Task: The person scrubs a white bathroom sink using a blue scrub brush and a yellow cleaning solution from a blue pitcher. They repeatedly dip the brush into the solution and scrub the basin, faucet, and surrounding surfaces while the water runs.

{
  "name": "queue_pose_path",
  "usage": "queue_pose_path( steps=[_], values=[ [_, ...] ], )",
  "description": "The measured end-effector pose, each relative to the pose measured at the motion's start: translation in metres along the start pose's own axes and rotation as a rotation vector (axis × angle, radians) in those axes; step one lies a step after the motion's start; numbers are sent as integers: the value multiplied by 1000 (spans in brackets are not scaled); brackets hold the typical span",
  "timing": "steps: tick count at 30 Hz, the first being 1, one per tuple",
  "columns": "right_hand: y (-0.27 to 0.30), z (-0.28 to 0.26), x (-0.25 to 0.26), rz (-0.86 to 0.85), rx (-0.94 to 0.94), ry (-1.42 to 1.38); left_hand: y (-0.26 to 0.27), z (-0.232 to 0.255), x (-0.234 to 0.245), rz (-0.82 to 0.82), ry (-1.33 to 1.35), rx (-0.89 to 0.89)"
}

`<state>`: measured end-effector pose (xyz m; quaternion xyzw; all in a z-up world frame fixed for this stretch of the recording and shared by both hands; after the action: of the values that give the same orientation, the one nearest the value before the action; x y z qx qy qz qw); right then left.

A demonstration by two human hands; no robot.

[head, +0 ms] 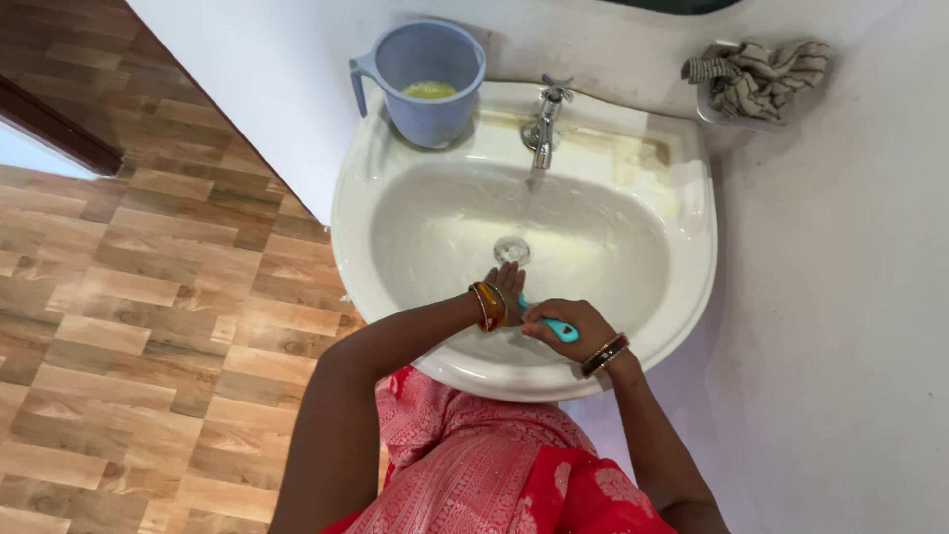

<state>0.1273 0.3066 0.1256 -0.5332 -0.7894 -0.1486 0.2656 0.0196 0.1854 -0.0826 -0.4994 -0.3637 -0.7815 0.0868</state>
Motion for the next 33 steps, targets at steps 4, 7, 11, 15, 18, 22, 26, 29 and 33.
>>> queue_pose_path(
  steps=[4, 7, 11, 15, 18, 22, 26, 29, 33],
  values=[
    [44, 33, 37, -52, -58, -247, 4, 80, -12, -119, 214, -198],
    [48, 71, 34, -26, -173, -501, -9, 94, -10, -88, 348, -212],
    [18, 81, 17, 48, -281, -342, -69, 42, -21, 117, 105, -35],
    [14, 73, 11, 374, -212, -409, -85, 24, -26, 224, 138, 27],
    [46, 98, 20, 544, -129, -629, -75, 105, -41, 189, 311, -39],
    [78, 115, 64, 212, 52, -794, -63, 134, -17, 4, 461, -91],
    [29, 101, 51, 139, -305, -360, -88, 79, -22, 93, 336, -60],
    [-4, 60, 48, 75, -284, -113, -106, 35, -14, 495, 184, -47],
    [6, 8, 80, 23, -369, 141, -126, 70, -12, 193, 208, -259]
  ],
)
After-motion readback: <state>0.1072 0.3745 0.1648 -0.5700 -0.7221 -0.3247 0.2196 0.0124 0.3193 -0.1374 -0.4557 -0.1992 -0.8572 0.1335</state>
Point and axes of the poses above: each hand's wrist, its own y-axis away from the middle knuckle, its own x-axis out of the back of the hand, z = x × y, the point moved 3 cm from there along -y, towards the middle knuckle, and after that the axes turned 5 degrees about -x, right-handed, at the moved point
